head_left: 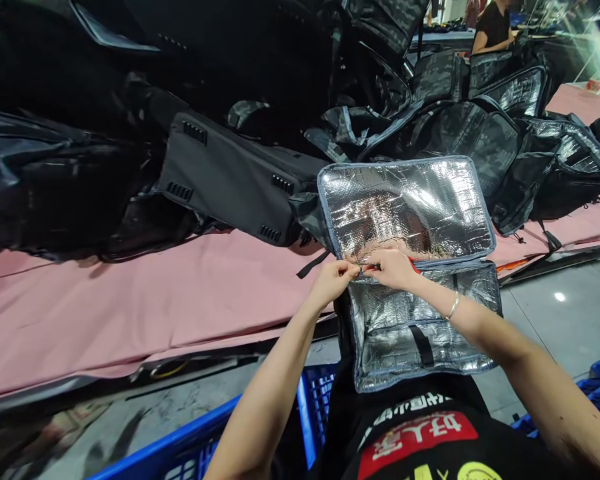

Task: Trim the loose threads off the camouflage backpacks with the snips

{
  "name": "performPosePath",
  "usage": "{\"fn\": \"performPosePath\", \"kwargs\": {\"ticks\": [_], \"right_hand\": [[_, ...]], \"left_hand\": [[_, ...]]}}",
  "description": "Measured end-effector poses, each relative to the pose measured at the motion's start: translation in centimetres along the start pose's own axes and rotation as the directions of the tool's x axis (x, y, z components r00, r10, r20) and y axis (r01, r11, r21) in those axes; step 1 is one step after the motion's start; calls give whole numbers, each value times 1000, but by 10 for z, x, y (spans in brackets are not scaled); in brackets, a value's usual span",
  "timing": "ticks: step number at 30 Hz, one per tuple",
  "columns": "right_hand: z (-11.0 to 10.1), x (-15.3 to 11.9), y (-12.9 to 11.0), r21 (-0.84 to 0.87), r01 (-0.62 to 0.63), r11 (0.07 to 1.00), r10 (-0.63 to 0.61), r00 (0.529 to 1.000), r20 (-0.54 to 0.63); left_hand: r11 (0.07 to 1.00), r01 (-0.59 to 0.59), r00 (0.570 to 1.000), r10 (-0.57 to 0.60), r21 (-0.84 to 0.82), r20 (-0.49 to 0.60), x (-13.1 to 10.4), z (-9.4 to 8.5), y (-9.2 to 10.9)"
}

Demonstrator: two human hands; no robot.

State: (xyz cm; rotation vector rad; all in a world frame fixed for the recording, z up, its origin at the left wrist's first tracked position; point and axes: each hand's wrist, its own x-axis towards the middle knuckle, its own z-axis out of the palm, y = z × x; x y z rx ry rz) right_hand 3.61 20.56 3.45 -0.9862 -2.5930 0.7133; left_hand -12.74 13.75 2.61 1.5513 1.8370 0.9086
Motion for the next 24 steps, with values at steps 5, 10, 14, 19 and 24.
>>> {"fn": "performPosePath", "kwargs": {"ticks": [5,10,14,19,24], "right_hand": [[17,-7,17,73,255,964,-241,957,-161],[24,-15,30,43,452,891,-426,865,-265],[27,-20,35,-154,513,844,-536,811,-236],[29,-22,37,-389,529,754,-618,772,-148],[29,-24,35,-423,541,727,-653,736,-180]], "left_hand": [[986,-63,998,67,-153,22,-5,-2,-2],[967,-102,993,113,-232,33,-17,-8,0],[972,-170,984,177,-160,32,-21,-10,-1],[936,-321,946,323,141,13,-24,-8,-7],[827,-460,856,510,322,-86,-34,-3,-10]]}}
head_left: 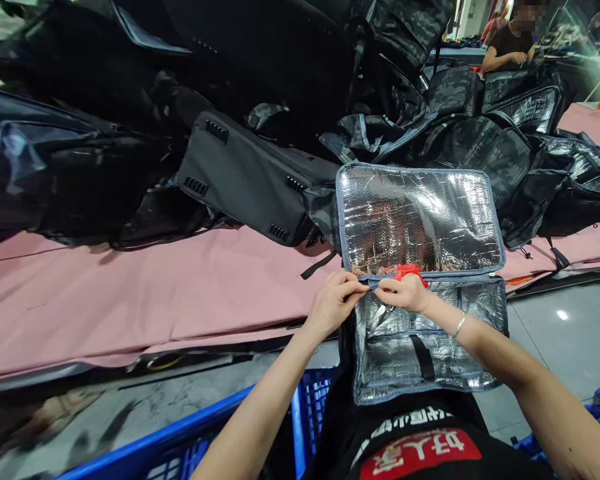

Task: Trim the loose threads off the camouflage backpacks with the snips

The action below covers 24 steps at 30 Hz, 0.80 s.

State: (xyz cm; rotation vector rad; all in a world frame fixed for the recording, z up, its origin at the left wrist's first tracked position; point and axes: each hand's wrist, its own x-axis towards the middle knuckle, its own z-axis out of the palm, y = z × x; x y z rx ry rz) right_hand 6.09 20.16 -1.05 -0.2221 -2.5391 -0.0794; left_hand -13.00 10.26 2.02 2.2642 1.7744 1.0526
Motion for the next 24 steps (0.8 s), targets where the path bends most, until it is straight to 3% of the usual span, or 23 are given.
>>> {"fn": "performPosePath", "kwargs": {"ticks": [4,10,24], "right_hand": [[1,-1,0,-32,39,999,-41,998,-56],[8,-2,-2,15,-79,997,80,996,-42],[11,0,-5,-26,-55,998,54,997,-49]], "left_hand": [[982,-158,980,169,105,-107,-5,3,2],[947,-263,945,291,184,-147,-9,8,-3],[952,-244,928,285,187,-241,-14,18,-10]]}}
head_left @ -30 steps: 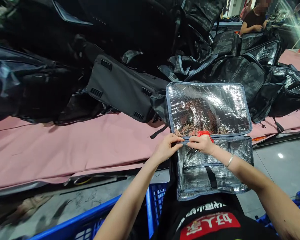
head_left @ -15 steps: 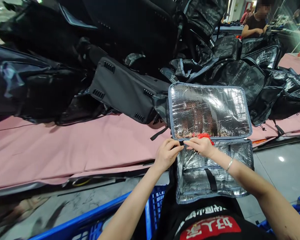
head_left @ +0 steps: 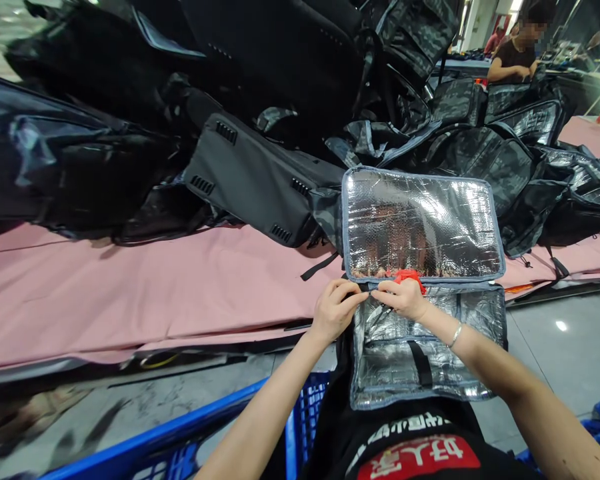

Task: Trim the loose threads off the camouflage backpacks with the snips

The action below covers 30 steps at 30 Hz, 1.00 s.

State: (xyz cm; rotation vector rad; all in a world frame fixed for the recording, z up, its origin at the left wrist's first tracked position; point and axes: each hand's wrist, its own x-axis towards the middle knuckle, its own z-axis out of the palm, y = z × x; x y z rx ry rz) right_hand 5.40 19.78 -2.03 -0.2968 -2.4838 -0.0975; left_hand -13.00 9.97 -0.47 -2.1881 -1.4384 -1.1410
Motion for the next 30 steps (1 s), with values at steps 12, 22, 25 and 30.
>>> {"fn": "performPosePath", "kwargs": {"ticks": [12,22,25,30], "right_hand": [[0,-1,0,-88,59,994,-66,995,-75],[-23,-14,-16,139,-57,989,68,995,-79],[-45,-40,-24,329,-247,912,304,943,-135],[-74,-79,-21,711,-674,201,916,386,107]], "left_hand": [[997,-55,998,54,63,11,-1,0,1],[984,-112,994,108,137,32,3,-6,-1],[976,-109,992,96,191,80,9,-9,4],[939,-49,998,32,341,58,30,-5,27]]}}
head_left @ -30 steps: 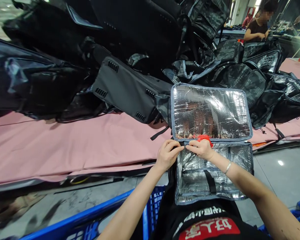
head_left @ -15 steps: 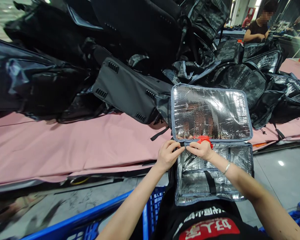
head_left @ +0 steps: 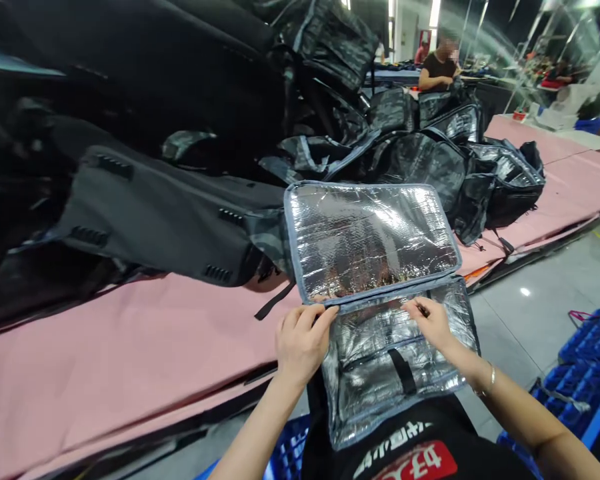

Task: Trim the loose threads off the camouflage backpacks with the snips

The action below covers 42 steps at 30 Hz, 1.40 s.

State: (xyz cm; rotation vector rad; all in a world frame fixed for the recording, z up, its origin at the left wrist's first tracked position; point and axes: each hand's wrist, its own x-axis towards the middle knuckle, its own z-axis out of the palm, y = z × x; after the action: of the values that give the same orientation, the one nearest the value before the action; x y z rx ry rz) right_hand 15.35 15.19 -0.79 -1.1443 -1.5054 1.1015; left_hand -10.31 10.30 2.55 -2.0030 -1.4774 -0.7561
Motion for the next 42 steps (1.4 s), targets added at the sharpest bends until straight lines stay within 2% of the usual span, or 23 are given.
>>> {"fn": "performPosePath", "kwargs": {"ticks": [1,3,6,10,14,17,20,24,27,31,34,38,42], "right_hand": [[-5,1,1,72,-122,990,126,991,-48],[-8,4,3,161,-232,959,248,964,-93],[-1,9,7,249,-288,925,319,943,-93],[8,9,10,337,-309,889,352,933,-71],[3,3,14,349,-293,890,333,941,-59],[-3,-3,15,307,-274,912,309,948,-73],[-8,-14,13,242,-239,940,271,956,-111],[-14,-35,7,-52,-175,983,160,964,-213],[-19,-45,3,-272,-108,956,50,976,-210],[-20,-46,-1,-428,-32,903,-63,976,-207],[-18,-43,-2,-475,16,880,-115,977,-182],[-17,-40,-1,-473,35,880,-126,979,-163],[-22,-37,7,-421,-10,907,-103,964,-247]], "left_hand": [[1000,13,1000,-13,18,7,5,-1,7],[1000,24,999,-25,20,29,14,-1,20],[996,-34,997,40,-87,70,25,4,39],[966,-124,983,151,-227,105,34,23,62],[936,-193,974,218,-294,53,41,41,75],[916,-243,967,254,-318,-7,43,47,74],[917,-228,972,235,-327,-18,43,48,69],[911,-239,970,239,-335,-42,41,47,67],[909,-243,970,226,-339,-90,38,49,69],[914,-192,981,163,-357,-109,34,52,73],[915,-169,985,143,-367,-95,33,52,74],[911,-153,988,127,-383,-93,33,50,75],[915,-134,991,116,-380,-69,32,50,76]]}}
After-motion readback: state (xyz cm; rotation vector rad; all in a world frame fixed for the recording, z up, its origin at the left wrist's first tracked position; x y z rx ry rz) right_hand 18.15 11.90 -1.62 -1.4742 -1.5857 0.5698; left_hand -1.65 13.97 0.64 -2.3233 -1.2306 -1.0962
